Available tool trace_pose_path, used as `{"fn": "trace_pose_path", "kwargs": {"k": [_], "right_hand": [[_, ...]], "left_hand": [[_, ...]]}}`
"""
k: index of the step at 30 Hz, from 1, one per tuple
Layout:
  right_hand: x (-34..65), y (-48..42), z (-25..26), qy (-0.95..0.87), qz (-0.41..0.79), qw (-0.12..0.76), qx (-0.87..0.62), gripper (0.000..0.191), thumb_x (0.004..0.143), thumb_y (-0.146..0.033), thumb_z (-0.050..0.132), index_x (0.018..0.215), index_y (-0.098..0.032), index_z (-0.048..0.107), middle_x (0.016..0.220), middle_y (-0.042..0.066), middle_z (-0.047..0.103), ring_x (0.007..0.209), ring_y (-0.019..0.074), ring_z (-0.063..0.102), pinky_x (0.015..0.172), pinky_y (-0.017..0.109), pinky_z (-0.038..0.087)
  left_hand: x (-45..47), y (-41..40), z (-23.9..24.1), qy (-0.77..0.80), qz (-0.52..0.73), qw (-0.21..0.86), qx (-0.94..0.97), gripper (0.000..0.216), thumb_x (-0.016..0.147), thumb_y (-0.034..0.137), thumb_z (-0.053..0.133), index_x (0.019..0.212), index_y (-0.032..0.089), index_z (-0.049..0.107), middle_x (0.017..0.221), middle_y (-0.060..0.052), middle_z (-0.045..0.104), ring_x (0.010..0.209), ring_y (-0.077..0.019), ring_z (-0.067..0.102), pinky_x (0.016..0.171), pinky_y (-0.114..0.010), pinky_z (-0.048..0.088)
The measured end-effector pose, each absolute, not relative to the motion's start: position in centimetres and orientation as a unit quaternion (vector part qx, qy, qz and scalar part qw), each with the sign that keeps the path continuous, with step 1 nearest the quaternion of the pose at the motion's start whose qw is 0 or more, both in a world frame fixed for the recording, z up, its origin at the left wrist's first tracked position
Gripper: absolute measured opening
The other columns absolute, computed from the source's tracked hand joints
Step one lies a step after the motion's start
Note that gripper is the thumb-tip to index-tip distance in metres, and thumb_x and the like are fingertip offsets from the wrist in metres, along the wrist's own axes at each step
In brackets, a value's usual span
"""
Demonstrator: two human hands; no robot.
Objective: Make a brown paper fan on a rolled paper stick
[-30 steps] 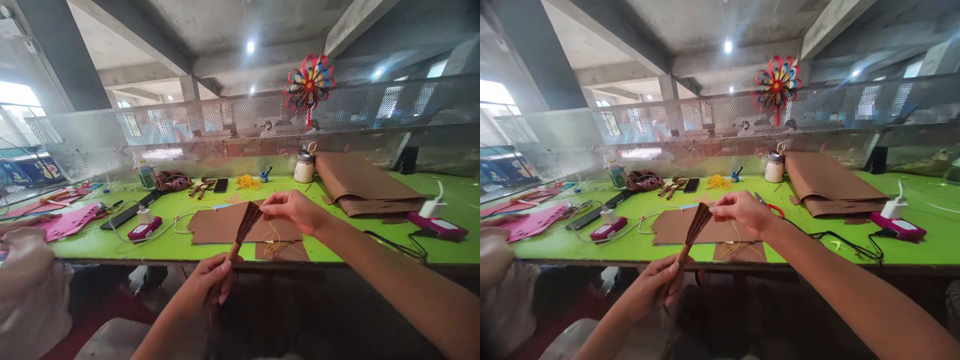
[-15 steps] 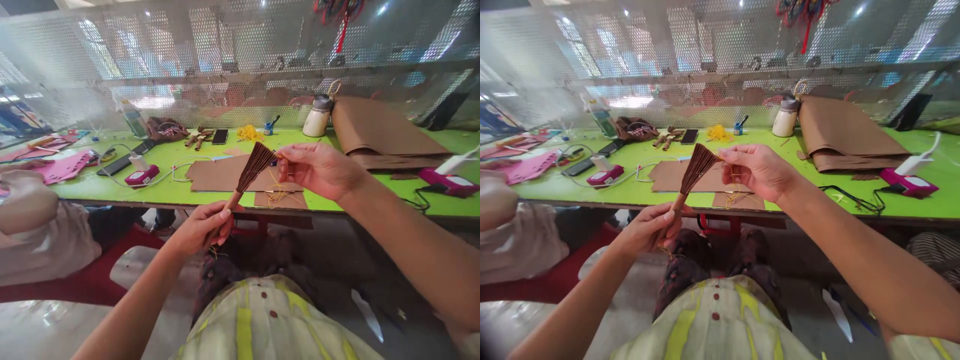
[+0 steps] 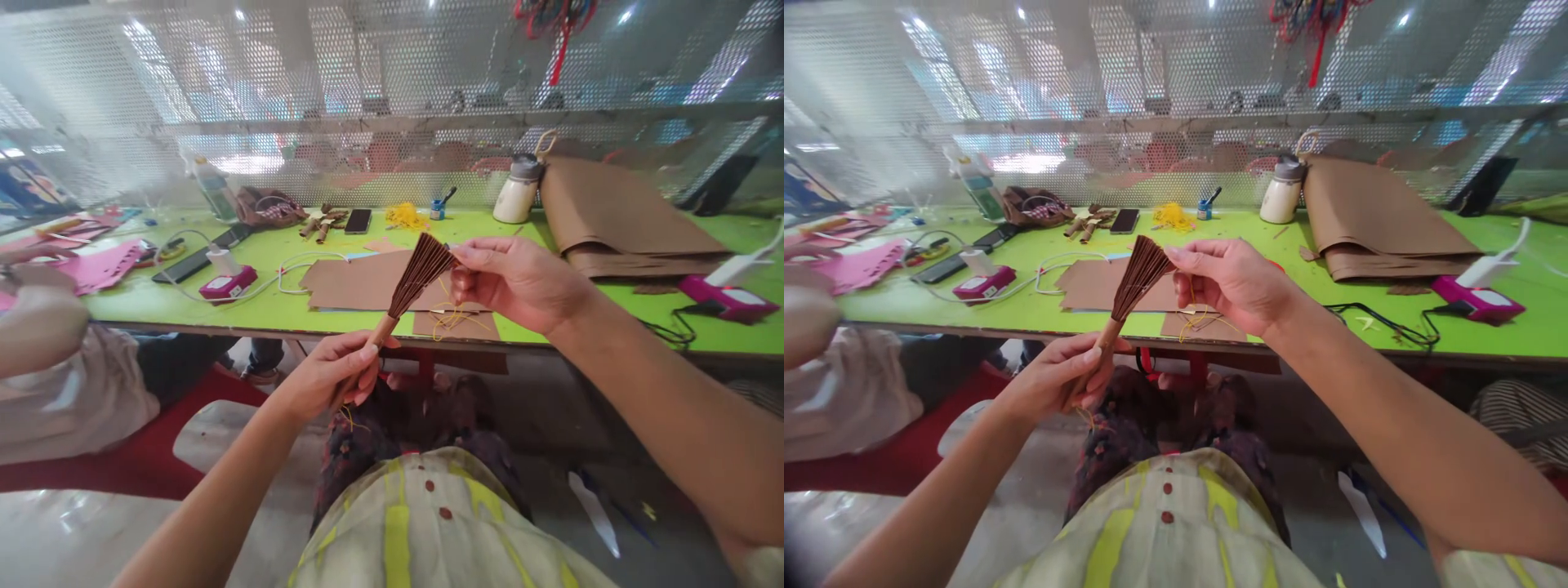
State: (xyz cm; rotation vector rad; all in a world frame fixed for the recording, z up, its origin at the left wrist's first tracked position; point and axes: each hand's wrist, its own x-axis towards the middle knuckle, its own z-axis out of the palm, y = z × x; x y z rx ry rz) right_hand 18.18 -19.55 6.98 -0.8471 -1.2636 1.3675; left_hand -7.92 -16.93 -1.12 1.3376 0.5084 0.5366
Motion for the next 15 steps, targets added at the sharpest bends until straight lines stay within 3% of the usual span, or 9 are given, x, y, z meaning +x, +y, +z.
{"fn": "trace_pose_path", "kwargs": {"k": [8, 15], "right_hand": [[17.4, -21.0, 8.6, -0.508, 0.536, 0.580, -0.344, 0.010, 0.067, -0.019, 0.076, 0.068, -0.016, 0.066, 0.059, -0.003, 0.060, 0.055, 0.0091, 0.054, 0.058, 0.025, 0.047], [15.1, -22.0, 9.7, -0.484, 0.533, 0.597, -0.354, 0.009, 0.064, -0.022, 0.076, 0.064, -0.017, 0.068, 0.058, -0.003, 0.061, 0.055, 0.0087, 0.054, 0.059, 0.025, 0.045]], "left_hand": [[-8.3, -17.5, 0.0, 0.208, 0.254, 0.717, 0.615, 0.032, 0.086, 0.033, 0.056, 0.110, 0.013, 0.061, 0.059, 0.002, 0.046, 0.045, -0.0068, 0.044, 0.041, -0.019, 0.025], [-9.7, -17.4, 0.0, 0.195, 0.255, 0.704, 0.634, 0.035, 0.086, 0.035, 0.055, 0.112, 0.012, 0.060, 0.058, 0.002, 0.046, 0.044, -0.0064, 0.042, 0.041, -0.020, 0.026]]}}
